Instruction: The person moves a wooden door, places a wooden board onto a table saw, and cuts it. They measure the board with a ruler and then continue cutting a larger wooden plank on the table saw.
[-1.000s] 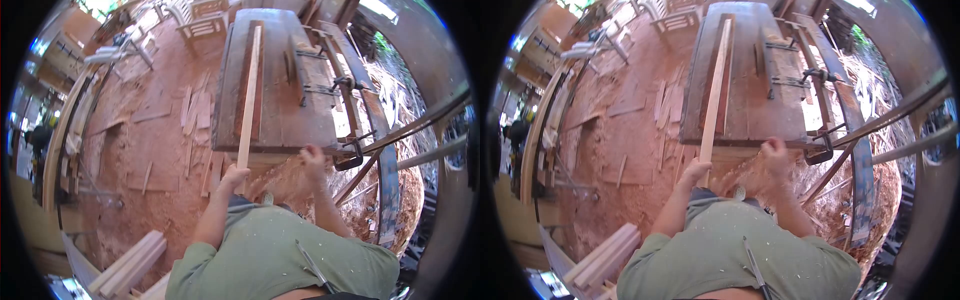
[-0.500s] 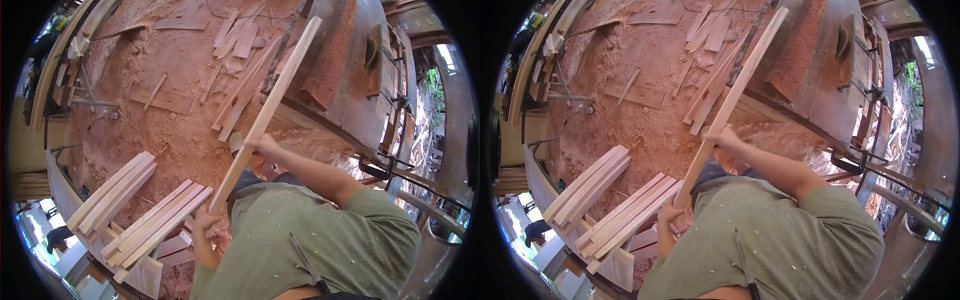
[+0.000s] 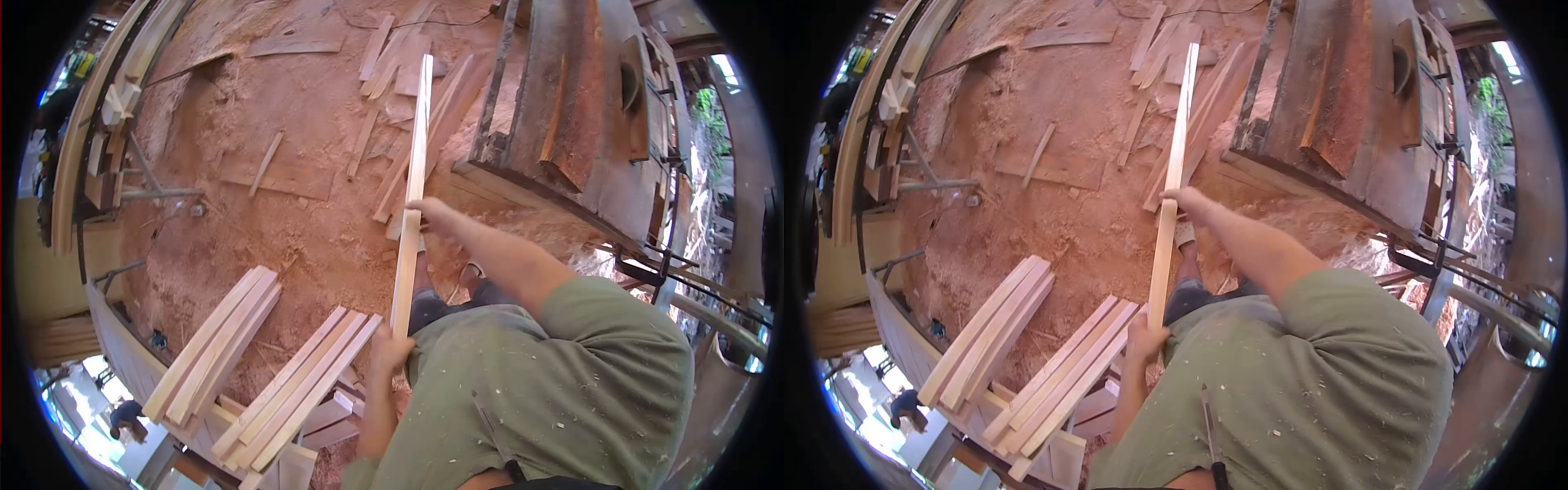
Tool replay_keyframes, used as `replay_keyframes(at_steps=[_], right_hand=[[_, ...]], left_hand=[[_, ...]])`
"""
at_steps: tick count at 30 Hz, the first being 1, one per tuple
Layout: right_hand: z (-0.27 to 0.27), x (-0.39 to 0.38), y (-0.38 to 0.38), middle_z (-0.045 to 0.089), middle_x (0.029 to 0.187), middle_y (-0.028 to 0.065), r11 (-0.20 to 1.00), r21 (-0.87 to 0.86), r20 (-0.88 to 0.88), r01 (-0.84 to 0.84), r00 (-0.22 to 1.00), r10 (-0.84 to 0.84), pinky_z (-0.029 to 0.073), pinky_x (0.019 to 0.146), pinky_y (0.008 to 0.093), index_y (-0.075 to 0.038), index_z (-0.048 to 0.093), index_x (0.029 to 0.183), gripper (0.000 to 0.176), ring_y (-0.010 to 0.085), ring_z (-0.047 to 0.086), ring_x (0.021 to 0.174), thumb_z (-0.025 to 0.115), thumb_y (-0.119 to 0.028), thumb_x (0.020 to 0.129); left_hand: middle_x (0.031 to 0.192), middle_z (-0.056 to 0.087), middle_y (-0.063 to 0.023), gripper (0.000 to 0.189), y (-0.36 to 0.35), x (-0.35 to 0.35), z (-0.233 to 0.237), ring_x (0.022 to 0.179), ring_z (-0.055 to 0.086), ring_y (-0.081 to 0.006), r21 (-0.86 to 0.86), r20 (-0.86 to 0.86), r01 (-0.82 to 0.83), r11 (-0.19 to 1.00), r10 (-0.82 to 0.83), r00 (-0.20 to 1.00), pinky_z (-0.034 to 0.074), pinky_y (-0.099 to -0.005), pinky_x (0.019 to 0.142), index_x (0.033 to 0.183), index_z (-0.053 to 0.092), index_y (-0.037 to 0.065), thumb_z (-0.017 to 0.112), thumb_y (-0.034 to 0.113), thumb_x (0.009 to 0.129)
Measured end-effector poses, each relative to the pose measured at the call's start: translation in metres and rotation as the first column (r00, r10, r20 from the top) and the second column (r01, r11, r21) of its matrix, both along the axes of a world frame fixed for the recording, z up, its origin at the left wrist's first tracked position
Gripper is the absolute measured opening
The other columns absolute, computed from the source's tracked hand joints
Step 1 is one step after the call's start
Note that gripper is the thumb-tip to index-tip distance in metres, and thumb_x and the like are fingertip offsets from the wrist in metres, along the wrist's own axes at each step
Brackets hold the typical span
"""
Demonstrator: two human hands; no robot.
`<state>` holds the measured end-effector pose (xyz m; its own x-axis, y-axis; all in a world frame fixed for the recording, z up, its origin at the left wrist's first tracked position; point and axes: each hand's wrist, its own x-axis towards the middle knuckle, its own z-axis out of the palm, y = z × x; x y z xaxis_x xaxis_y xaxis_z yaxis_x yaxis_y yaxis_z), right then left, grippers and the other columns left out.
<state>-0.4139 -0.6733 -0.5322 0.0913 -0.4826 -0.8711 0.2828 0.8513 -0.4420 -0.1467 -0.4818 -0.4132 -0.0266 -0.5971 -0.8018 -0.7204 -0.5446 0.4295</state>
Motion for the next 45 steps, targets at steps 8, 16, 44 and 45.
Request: replay_keyframes(at_steps=[8, 16, 44, 45], right_hand=[[0.127, -0.163, 0.115, 0.057, 0.133, 0.0073, 0.969, -0.097, -0.223, -0.228, 0.954, 0.202, 0.047, 0.096, 0.0380, -0.015, 0.049, 0.145, 0.059, 0.0200, 0.054, 0.120, 0.060, -0.044, 0.094], [0.092, -0.122, 0.501, 0.061, 0.110, 0.0243, 0.523, 0.573, -0.690, 0.631, 0.716, -0.108, 0.050, 0.063, 0.0494, 0.003, 0.058, 0.114, 0.040, 0.0343, 0.064, 0.082, 0.063, -0.029, 0.090], [0.139, -0.206, 0.035, 0.002, 0.155, 0.0402, 0.906, 0.338, -0.934, 0.256, 0.211, 0.289, 0.019, 0.113, 0.0648, -0.007, 0.003, 0.157, 0.124, 0.0544, 0.014, 0.144, 0.074, -0.063, 0.073], [0.129, -0.208, 0.041, 0.002, 0.155, 0.0399, 0.923, 0.301, -0.950, 0.241, 0.159, 0.269, 0.019, 0.112, 0.0655, -0.008, 0.003, 0.157, 0.121, 0.0540, 0.013, 0.144, 0.074, -0.060, 0.075]], left_hand=[[0.088, 0.070, -0.0280, 0.043, -0.252, -0.140, -0.084, 0.085, 0.073, -0.0348, -0.335, 0.010, 0.253, 0.908, -0.265, 0.964, 0.058, -0.0421, 0.074, 0.097, 0.069, -0.010, 0.074, 0.019, 0.066], [0.122, 0.065, -0.0201, 0.044, -0.388, -0.198, -0.150, 0.116, 0.063, -0.0346, -0.200, 0.316, 0.579, 0.790, -0.508, 0.801, 0.052, -0.0438, 0.098, 0.119, 0.067, 0.006, 0.068, 0.028, 0.081], [0.104, 0.067, -0.0130, 0.038, -0.047, 0.130, -0.129, 0.093, 0.065, -0.0230, 0.205, 0.153, -0.465, 0.861, 0.441, 0.884, 0.050, -0.0408, 0.071, 0.111, 0.062, 0.001, 0.068, 0.027, 0.084], [0.103, 0.067, -0.0128, 0.038, -0.056, 0.123, -0.119, 0.090, 0.065, -0.0225, 0.180, 0.118, -0.410, 0.894, 0.394, 0.911, 0.050, -0.0384, 0.070, 0.109, 0.062, 0.000, 0.068, 0.029, 0.084]])
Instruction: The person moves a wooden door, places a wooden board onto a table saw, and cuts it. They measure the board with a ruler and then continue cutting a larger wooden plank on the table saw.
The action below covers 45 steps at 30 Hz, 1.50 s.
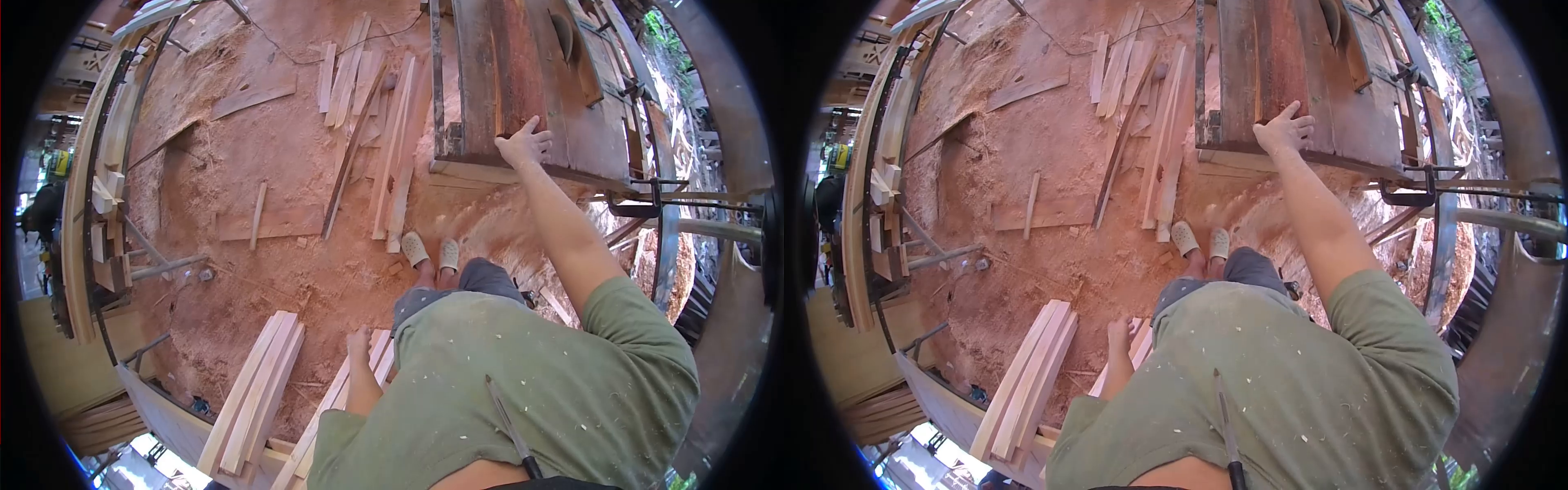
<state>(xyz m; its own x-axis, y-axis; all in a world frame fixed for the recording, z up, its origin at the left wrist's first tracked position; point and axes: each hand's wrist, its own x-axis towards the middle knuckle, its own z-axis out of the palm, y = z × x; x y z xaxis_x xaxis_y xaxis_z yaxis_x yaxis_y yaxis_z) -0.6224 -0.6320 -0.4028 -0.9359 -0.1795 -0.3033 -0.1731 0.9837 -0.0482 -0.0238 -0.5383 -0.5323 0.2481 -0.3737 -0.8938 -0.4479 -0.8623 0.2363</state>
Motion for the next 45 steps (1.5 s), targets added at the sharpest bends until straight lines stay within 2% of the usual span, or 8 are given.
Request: replay_keyframes(at_steps=[8, 16, 23, 25, 29, 32, 37, 45], right_hand=[[-0.027, -0.005, 0.015, 0.004, 0.154, 0.0384, 0.975, -0.203, -0.159, -0.086, 0.986, 0.054, 0.017, 0.112, 0.0662, -0.009, 0.005, 0.158, 0.108, 0.0518, 0.014, 0.144, 0.069, -0.051, 0.081], [0.005, -0.008, 0.012, 0.004, 0.157, 0.0341, 0.988, -0.124, -0.035, -0.088, 0.996, 0.084, 0.022, 0.112, 0.0650, -0.014, 0.003, 0.158, 0.109, 0.0482, 0.015, 0.145, 0.070, -0.050, 0.080], [-0.011, -0.016, 0.014, 0.000, 0.158, 0.0316, 0.995, -0.091, 0.004, -0.034, 0.999, 0.034, 0.026, 0.110, 0.0644, -0.020, -0.003, 0.159, 0.119, 0.0481, 0.015, 0.146, 0.076, -0.050, 0.074], [0.000, -0.013, 0.009, -0.004, 0.158, 0.0330, 0.998, -0.068, 0.056, -0.007, 0.998, 0.011, 0.026, 0.111, 0.0641, -0.019, -0.008, 0.158, 0.125, 0.0502, 0.013, 0.146, 0.078, -0.050, 0.073], [-0.004, -0.023, 0.008, -0.004, 0.157, 0.0365, 0.999, -0.025, 0.098, -0.045, 0.994, 0.047, 0.027, 0.111, 0.0632, -0.016, -0.011, 0.157, 0.128, 0.0530, 0.013, 0.145, 0.078, -0.051, 0.073], [0.008, -0.031, -0.006, -0.005, 0.155, 0.0399, 0.980, 0.186, 0.192, -0.078, 0.980, 0.041, 0.027, 0.112, 0.0618, -0.012, -0.014, 0.156, 0.130, 0.0553, 0.014, 0.143, 0.078, -0.051, 0.073], [0.014, -0.022, 0.004, -0.002, 0.153, 0.0424, 0.977, 0.163, 0.190, -0.138, 0.976, 0.107, 0.029, 0.111, 0.0587, -0.008, -0.015, 0.156, 0.125, 0.0576, 0.019, 0.140, 0.074, -0.046, 0.077], [0.013, -0.014, -0.004, -0.001, 0.152, 0.0427, 0.989, 0.126, 0.131, -0.082, 0.989, 0.065, 0.031, 0.109, 0.0605, -0.008, -0.010, 0.157, 0.113, 0.0580, 0.024, 0.136, 0.070, -0.035, 0.081]], left_hand=[[0.088, 0.068, -0.0133, 0.041, -0.020, -0.017, 0.038, 0.075, 0.066, -0.0199, -0.344, -0.006, 0.073, 0.936, -0.080, 0.997, 0.051, -0.0321, 0.064, 0.097, 0.061, -0.004, 0.069, 0.035, 0.087], [0.096, 0.070, -0.0202, 0.064, -0.019, 0.068, -0.009, 0.087, 0.067, -0.0301, -0.130, 0.205, 0.651, 0.748, -0.622, 0.755, 0.052, -0.0421, 0.075, 0.110, 0.063, -0.012, 0.067, 0.046, 0.084], [0.096, 0.069, -0.0191, 0.052, -0.140, 0.090, 0.020, 0.086, 0.068, -0.0308, 0.021, 0.214, 0.762, 0.647, -0.748, 0.628, 0.052, -0.0426, 0.070, 0.110, 0.061, -0.007, 0.065, 0.039, 0.087], [0.096, 0.069, -0.0188, 0.049, -0.191, 0.095, 0.041, 0.085, 0.068, -0.0310, -0.023, 0.203, 0.691, 0.722, -0.674, 0.711, 0.053, -0.0427, 0.069, 0.110, 0.060, -0.006, 0.064, 0.037, 0.088], [0.099, 0.067, -0.0119, 0.035, -0.253, 0.132, 0.045, 0.079, 0.067, -0.0222, -0.324, -0.069, -0.002, 0.946, -0.022, 0.997, 0.053, -0.0363, 0.063, 0.106, 0.059, 0.000, 0.063, 0.032, 0.091], [0.095, 0.067, -0.0100, 0.033, -0.263, 0.119, 0.065, 0.076, 0.065, -0.0195, -0.390, -0.073, -0.014, 0.921, -0.015, 0.997, 0.051, -0.0295, 0.057, 0.104, 0.058, -0.001, 0.062, 0.029, 0.092], [0.097, 0.069, -0.0221, 0.046, -0.231, 0.094, 0.050, 0.091, 0.067, -0.0298, -0.314, 0.306, 0.477, 0.821, -0.388, 0.869, 0.052, -0.0423, 0.076, 0.099, 0.066, -0.009, 0.071, 0.033, 0.082], [0.113, 0.068, -0.0269, 0.061, -0.210, 0.054, 0.070, 0.106, 0.065, -0.0381, -0.070, 0.233, 0.681, 0.729, -0.652, 0.721, 0.051, -0.0443, 0.088, 0.117, 0.063, -0.010, 0.069, 0.038, 0.080]])
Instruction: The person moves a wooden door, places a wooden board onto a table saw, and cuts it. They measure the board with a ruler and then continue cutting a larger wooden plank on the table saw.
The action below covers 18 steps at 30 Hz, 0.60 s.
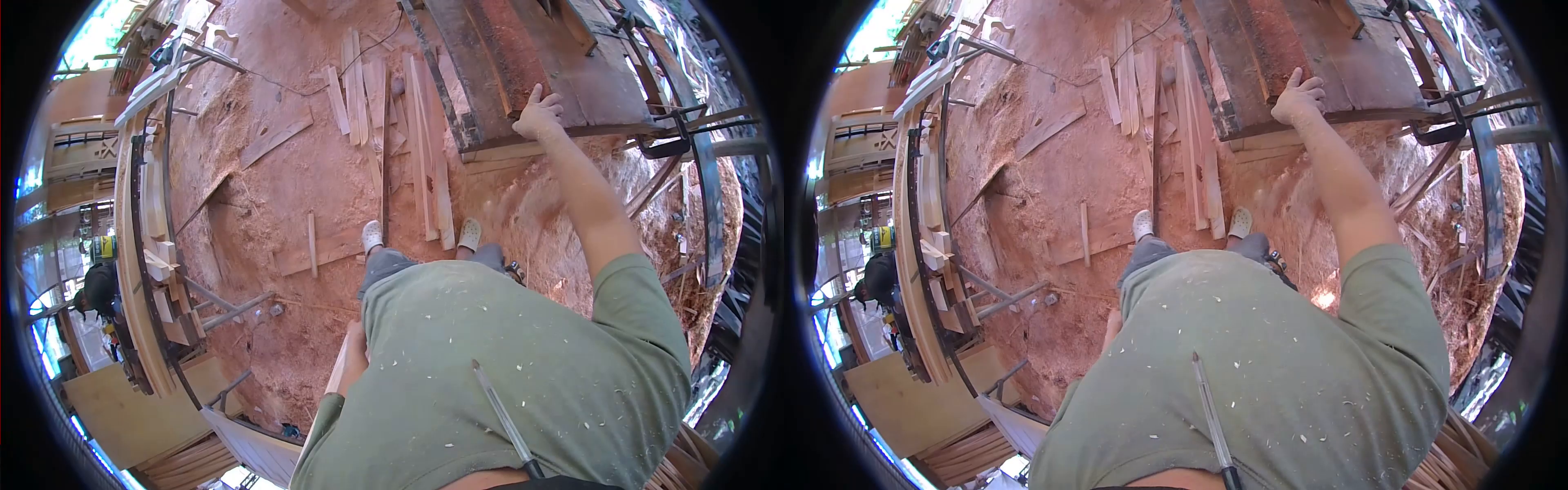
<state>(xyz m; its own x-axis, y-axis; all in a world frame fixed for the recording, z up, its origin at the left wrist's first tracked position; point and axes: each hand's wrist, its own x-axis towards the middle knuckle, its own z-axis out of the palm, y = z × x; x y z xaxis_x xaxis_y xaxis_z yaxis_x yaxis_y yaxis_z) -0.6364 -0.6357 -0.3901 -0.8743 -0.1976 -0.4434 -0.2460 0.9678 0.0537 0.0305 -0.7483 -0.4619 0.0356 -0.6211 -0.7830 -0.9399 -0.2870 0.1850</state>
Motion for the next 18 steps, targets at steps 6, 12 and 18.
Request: replay_keyframes(at_steps=[6, 12, 18], right_hand=[[0.005, 0.008, 0.002, -0.001, 0.152, 0.0426, 1.000, -0.032, 0.015, 0.001, 1.000, -0.001, 0.038, 0.102, 0.0656, -0.008, -0.007, 0.157, 0.105, 0.0600, 0.022, 0.137, 0.064, -0.027, 0.082], [0.019, 0.010, -0.003, 0.001, 0.151, 0.0434, 1.000, -0.017, 0.020, -0.015, 1.000, 0.016, 0.039, 0.101, 0.0650, -0.005, -0.007, 0.157, 0.108, 0.0602, 0.024, 0.135, 0.067, -0.027, 0.082], [0.015, 0.009, 0.005, 0.002, 0.151, 0.0430, 0.995, -0.089, 0.024, -0.032, 0.999, 0.034, 0.037, 0.104, 0.0649, -0.004, -0.007, 0.156, 0.117, 0.0595, 0.024, 0.136, 0.074, -0.033, 0.078]], left_hand=[[0.116, 0.066, -0.0300, 0.067, -0.029, -0.049, 0.024, 0.112, 0.064, -0.0395, -0.162, 0.179, 0.130, 0.978, -0.100, 0.979, 0.050, -0.0441, 0.093, 0.116, 0.064, -0.010, 0.070, 0.044, 0.077], [0.112, 0.067, -0.0288, 0.055, -0.059, -0.084, 0.010, 0.107, 0.065, -0.0344, -0.199, 0.057, 0.007, 0.980, 0.005, 0.998, 0.050, -0.0418, 0.088, 0.113, 0.064, -0.010, 0.072, 0.033, 0.080], [0.113, 0.067, -0.0289, 0.056, -0.072, -0.086, -0.025, 0.109, 0.065, -0.0353, -0.159, 0.010, 0.039, 0.986, -0.037, 0.999, 0.050, -0.0421, 0.089, 0.114, 0.064, -0.009, 0.072, 0.035, 0.080]])
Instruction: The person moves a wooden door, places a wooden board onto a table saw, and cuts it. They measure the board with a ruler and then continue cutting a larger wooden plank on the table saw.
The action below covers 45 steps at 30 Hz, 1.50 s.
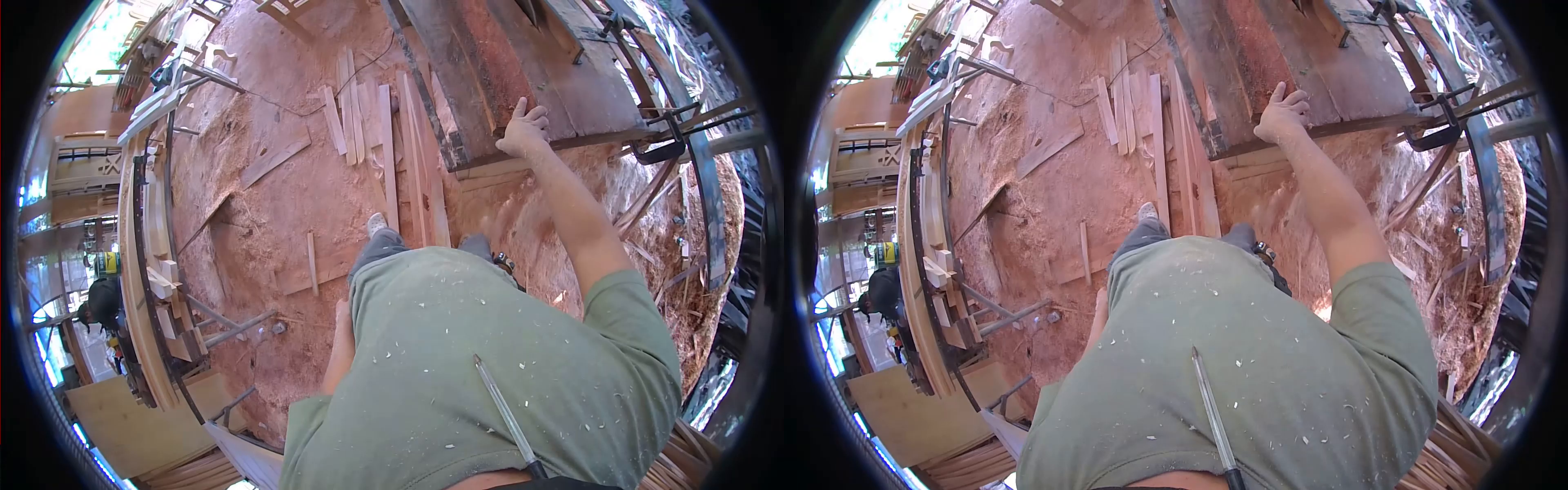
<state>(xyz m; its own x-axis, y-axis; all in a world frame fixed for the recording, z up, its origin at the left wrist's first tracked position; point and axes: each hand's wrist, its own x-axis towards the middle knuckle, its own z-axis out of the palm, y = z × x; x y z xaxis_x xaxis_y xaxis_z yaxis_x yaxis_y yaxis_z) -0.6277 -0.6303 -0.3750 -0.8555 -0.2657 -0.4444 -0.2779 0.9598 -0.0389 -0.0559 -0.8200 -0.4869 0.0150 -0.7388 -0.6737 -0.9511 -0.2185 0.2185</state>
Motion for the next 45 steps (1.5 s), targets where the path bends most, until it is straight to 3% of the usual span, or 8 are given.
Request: replay_keyframes(at_steps=[9, 12, 18, 27, 28, 34, 40, 45], right_hand=[[0.008, 0.005, -0.008, 0.004, 0.150, 0.0436, 0.999, 0.032, 0.007, 0.020, 1.000, -0.021, 0.034, 0.107, 0.0608, -0.002, -0.010, 0.155, 0.131, 0.0577, 0.023, 0.137, 0.083, -0.040, 0.071], [0.003, 0.004, -0.006, 0.004, 0.150, 0.0440, 0.999, 0.050, -0.005, 0.017, 1.000, -0.016, 0.032, 0.111, 0.0564, 0.000, -0.011, 0.154, 0.133, 0.0574, 0.025, 0.136, 0.083, -0.042, 0.070], [-0.008, -0.002, -0.001, 0.002, 0.153, 0.0407, 0.999, 0.026, -0.003, 0.032, 0.999, -0.032, 0.027, 0.113, 0.0576, -0.003, -0.011, 0.155, 0.135, 0.0545, 0.022, 0.139, 0.084, -0.046, 0.069], [-0.010, -0.010, -0.011, -0.009, 0.152, 0.0446, 0.956, -0.088, 0.079, 0.280, 0.959, -0.273, 0.012, 0.116, 0.0637, -0.002, -0.013, 0.154, 0.146, 0.0617, 0.000, 0.142, 0.082, -0.065, 0.064], [-0.007, -0.003, -0.019, 0.002, 0.154, 0.0411, 0.955, -0.024, -0.001, 0.296, 0.955, -0.296, 0.018, 0.117, 0.0591, -0.004, -0.006, 0.156, 0.141, 0.0578, 0.010, 0.143, 0.081, -0.065, 0.064], [-0.005, 0.013, -0.032, 0.034, 0.142, 0.0332, 0.939, -0.058, -0.255, 0.338, 0.905, -0.341, 0.033, 0.112, 0.0518, -0.013, 0.017, 0.155, 0.121, 0.0516, 0.040, 0.130, 0.084, -0.048, 0.060], [-0.004, 0.027, -0.038, 0.023, 0.146, 0.0349, 0.906, -0.202, -0.151, 0.372, 0.902, -0.404, 0.027, 0.112, 0.0581, -0.012, 0.016, 0.154, 0.118, 0.0523, 0.025, 0.137, 0.083, -0.044, 0.063], [-0.010, 0.020, -0.031, 0.021, 0.147, 0.0346, 0.930, -0.232, -0.113, 0.284, 0.942, -0.316, 0.023, 0.113, 0.0593, -0.007, 0.011, 0.154, 0.117, 0.0538, 0.024, 0.137, 0.077, -0.052, 0.070]], left_hand=[[0.121, 0.064, -0.0286, 0.062, 0.004, -0.035, 0.047, 0.116, 0.061, -0.0401, -0.046, 0.032, -0.128, 0.991, 0.130, 0.991, 0.049, -0.0458, 0.095, 0.122, 0.062, -0.006, 0.069, 0.039, 0.081], [0.123, 0.063, -0.0282, 0.065, -0.005, 0.022, -0.045, 0.118, 0.060, -0.0398, 0.075, -0.060, -0.080, 0.994, 0.084, 0.995, 0.048, -0.0464, 0.095, 0.125, 0.060, -0.006, 0.070, 0.040, 0.080], [0.124, 0.064, -0.0265, 0.065, -0.009, 0.023, -0.061, 0.116, 0.062, -0.0383, 0.239, -0.041, 0.066, 0.969, -0.058, 0.997, 0.049, -0.0464, 0.094, 0.123, 0.061, -0.006, 0.068, 0.043, 0.081], [0.117, 0.066, -0.0250, 0.060, -0.119, -0.080, -0.002, 0.108, 0.064, -0.0391, 0.266, -0.072, -0.078, 0.961, 0.100, 0.992, 0.050, -0.0470, 0.089, 0.120, 0.062, -0.006, 0.072, 0.037, 0.079], [0.113, 0.067, -0.0244, 0.059, -0.141, -0.052, -0.069, 0.103, 0.066, -0.0370, 0.281, -0.121, -0.061, 0.958, 0.098, 0.988, 0.050, -0.0468, 0.087, 0.117, 0.062, -0.007, 0.073, 0.035, 0.079], [0.097, 0.067, -0.0181, 0.051, -0.252, -0.047, -0.130, 0.084, 0.063, -0.0228, 0.185, -0.244, -0.077, 0.980, 0.121, 0.962, 0.051, -0.0408, 0.074, 0.109, 0.062, -0.010, 0.073, 0.031, 0.080], [0.087, 0.067, -0.0098, 0.039, -0.283, -0.139, -0.031, 0.069, 0.062, -0.0188, 0.078, -0.277, -0.108, 0.991, 0.126, 0.953, 0.047, -0.0316, 0.055, 0.099, 0.063, -0.002, 0.071, 0.033, 0.083], [0.090, 0.069, -0.0138, 0.041, -0.222, -0.193, -0.002, 0.078, 0.066, -0.0262, -0.071, -0.313, 0.101, 0.992, -0.118, 0.942, 0.051, -0.0388, 0.073, 0.102, 0.066, -0.003, 0.069, 0.034, 0.085]])
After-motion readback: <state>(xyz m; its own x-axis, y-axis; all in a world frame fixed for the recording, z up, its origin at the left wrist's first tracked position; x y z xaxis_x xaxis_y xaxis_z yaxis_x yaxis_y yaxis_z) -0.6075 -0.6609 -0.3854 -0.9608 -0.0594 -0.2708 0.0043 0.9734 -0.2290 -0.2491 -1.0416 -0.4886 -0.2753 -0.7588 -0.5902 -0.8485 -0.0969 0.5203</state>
